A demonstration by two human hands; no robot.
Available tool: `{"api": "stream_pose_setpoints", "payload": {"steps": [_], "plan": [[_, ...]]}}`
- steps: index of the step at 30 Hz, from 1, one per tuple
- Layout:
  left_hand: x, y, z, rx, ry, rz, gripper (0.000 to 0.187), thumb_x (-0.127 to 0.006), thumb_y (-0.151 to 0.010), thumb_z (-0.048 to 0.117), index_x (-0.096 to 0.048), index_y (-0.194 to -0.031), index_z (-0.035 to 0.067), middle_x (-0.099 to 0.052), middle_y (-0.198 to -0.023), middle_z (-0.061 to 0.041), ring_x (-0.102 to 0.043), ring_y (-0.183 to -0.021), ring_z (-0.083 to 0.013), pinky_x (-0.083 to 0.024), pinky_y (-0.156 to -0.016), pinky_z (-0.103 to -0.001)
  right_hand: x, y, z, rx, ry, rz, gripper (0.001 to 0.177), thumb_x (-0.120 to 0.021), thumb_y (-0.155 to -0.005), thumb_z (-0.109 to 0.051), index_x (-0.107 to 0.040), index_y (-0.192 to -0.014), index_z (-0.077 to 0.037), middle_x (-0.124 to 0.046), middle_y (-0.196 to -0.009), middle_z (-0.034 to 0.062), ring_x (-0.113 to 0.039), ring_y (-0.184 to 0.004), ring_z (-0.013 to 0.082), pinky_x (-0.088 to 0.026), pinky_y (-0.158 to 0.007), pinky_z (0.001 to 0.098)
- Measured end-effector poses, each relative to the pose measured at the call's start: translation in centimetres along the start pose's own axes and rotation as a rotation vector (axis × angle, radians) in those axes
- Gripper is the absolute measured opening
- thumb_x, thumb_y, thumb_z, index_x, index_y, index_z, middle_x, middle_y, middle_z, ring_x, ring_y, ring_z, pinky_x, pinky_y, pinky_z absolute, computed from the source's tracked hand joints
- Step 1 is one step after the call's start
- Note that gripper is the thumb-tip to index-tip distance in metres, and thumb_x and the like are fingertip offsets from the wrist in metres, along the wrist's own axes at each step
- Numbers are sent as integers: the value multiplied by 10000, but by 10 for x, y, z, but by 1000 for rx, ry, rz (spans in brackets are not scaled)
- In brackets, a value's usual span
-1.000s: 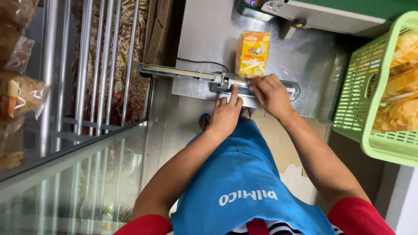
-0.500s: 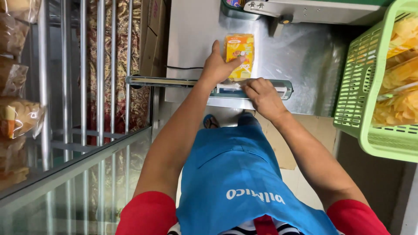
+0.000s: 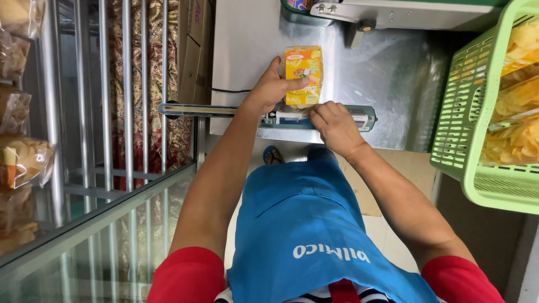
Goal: Wiping a workspace and then sealing plastic bags of snacks using a manual heat sealer
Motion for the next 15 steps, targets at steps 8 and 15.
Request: {"api": "stream_pose_setpoints", "payload": {"steps": [8,15], "plan": [[8,-1,0,-55,269,-42,823,-810,-747,194,-419,-1470,159,-654,-1380,-99,-661,-1248,-267,-610,-946,-431,22,-22,-1,23,92,93,128,-681,-986,11,-609,-1091,18,-607,-1054,164,-556,-918,322,-443,-716,412],[10,48,36,-329,432,-5,807,-831,-749,181,-432,-1450,187,-654,-1328,-103,-660,-1287,-286,-632,-924,-434,86,-35,0,-51,-72,252,255,-577,-1011,133,-623,-1230,9,-615,-1100,200,-571,-910,382,-476,-737,463]]}}
Point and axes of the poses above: each hand's wrist, its own y-axis away from the middle knuckle, its own x-axis out of the back of the hand, z = x × y, the point moved 5 cm from there along -y, towards the middle knuckle
